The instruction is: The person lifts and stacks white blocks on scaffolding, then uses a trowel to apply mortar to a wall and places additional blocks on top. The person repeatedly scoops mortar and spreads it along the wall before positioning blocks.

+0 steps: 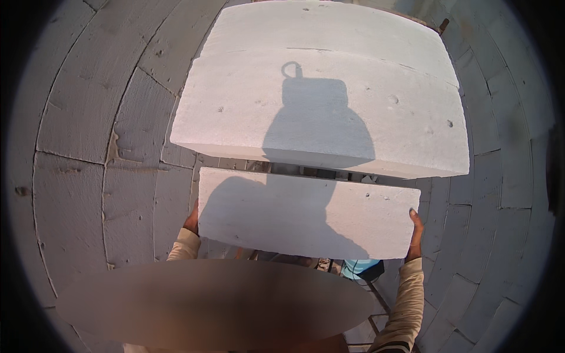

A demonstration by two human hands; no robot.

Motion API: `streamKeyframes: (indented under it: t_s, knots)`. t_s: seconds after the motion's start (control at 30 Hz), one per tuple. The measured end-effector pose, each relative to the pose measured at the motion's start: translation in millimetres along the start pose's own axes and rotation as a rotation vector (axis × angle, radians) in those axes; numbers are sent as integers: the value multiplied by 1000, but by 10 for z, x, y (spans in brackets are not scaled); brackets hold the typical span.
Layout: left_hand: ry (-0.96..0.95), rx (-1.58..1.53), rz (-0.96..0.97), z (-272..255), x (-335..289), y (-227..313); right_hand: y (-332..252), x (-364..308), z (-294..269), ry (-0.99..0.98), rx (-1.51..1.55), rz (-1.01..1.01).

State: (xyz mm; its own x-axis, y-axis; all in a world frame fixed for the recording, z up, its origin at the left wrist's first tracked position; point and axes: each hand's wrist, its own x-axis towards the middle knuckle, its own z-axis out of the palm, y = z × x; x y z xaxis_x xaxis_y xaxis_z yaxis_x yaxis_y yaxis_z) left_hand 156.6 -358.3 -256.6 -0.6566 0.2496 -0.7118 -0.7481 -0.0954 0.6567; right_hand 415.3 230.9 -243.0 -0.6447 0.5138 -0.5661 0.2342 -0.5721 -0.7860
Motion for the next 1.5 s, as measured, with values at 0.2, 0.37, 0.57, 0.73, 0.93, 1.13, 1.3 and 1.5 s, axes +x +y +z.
streamKeyframes:
  t_s: [0.2,0.37,0.57,0.73,0.93,1.13,1.3,1.5]
  knots:
    - [-1,79,-40,-50,195,78,87,260,198,0,-48,46]
    - [-5,102,-66,-99,348,42,16,281,217,-19,-89,-4]
    - [19,153,-57,-312,481,-6,-44,356,84,53,-255,-14]
    - [414,441,349,-273,394,237,-429,36,-533,277,-724,-196]
    - [457,904,1038,572,-293,242,-481,-553,-1272,400,-1202,-152]
    - [117,894,1059,1561,-529,-31,194,-645,-1437,332,-1511,-100]
    - [6,905,962,1848,-627,-151,488,-653,-1394,232,-1487,-26]
    - [-36,931,943,1905,-660,-156,488,-718,-1400,255,-1394,-80]
